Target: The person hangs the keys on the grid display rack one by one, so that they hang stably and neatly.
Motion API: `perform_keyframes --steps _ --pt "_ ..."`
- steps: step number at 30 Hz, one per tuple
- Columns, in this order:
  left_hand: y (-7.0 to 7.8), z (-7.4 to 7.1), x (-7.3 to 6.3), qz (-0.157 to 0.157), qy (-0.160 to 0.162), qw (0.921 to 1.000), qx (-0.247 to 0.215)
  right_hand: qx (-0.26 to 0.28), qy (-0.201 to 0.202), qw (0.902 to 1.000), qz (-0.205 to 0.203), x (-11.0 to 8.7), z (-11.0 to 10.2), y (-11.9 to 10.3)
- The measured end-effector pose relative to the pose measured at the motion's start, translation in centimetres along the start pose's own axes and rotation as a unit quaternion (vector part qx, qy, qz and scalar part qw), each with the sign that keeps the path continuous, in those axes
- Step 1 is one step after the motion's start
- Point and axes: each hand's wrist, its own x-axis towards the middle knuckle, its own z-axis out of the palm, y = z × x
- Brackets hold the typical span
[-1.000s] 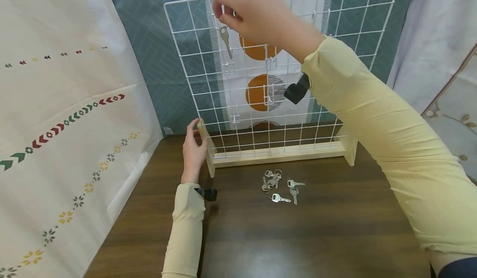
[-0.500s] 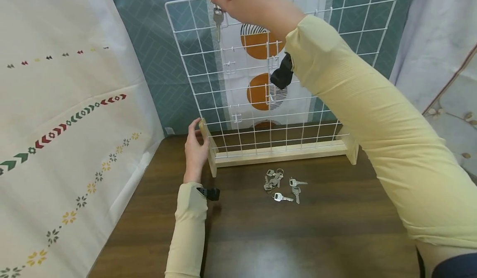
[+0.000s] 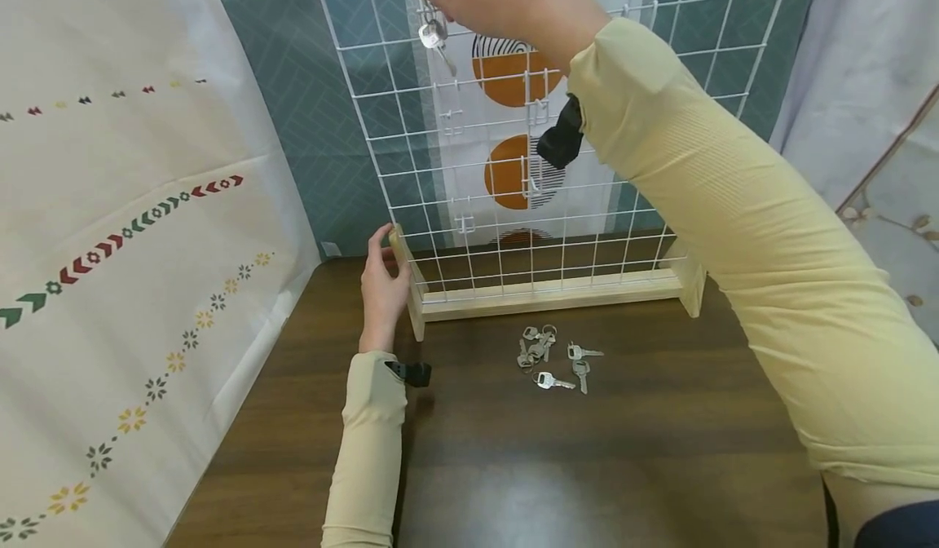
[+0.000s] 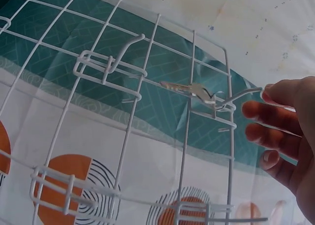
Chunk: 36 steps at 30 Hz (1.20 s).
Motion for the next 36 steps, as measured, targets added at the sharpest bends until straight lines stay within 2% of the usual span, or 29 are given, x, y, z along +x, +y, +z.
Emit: perform_keyframes --steps 6,16,20,24,28,32,36 --pt "0.1 -0.3 0.0 -0.006 0.0 1.0 0.004 0.01 0.013 0.9998 -0.011 -2.5 0.0 0.4" --pt "0.1 -0.9 0.6 -0.006 0.004 0.9998 0.017 0.077 0.043 0.9959 -0.023 -10.2 1.0 0.1" --pt "-0.2 -1.0 0.7 -0.003 0.003 0.9997 0.025 0.103 0.063 0.9919 -0.04 -13.0 2.3 -0.4" --pt "-0.3 -1.0 0.7 -0.002 0.001 0.9997 0.022 0.125 0.066 0.9885 -0.054 -15.7 4.7 -0.7" --pt "-0.2 -1.0 0.8 -0.008 -0.002 0.9999 0.014 0.127 0.024 0.9901 -0.055 -17.9 7.7 -0.4" --pt "0.0 -1.0 0.8 -0.014 -0.007 0.9998 0.009 0.122 -0.032 0.9916 -0.03 -19.8 10.3 0.3" --pt "0.0 -1.0 0.7 -0.019 -0.02 0.9996 0.005 0.127 -0.087 0.988 -0.019 -21.6 12.4 0.7"
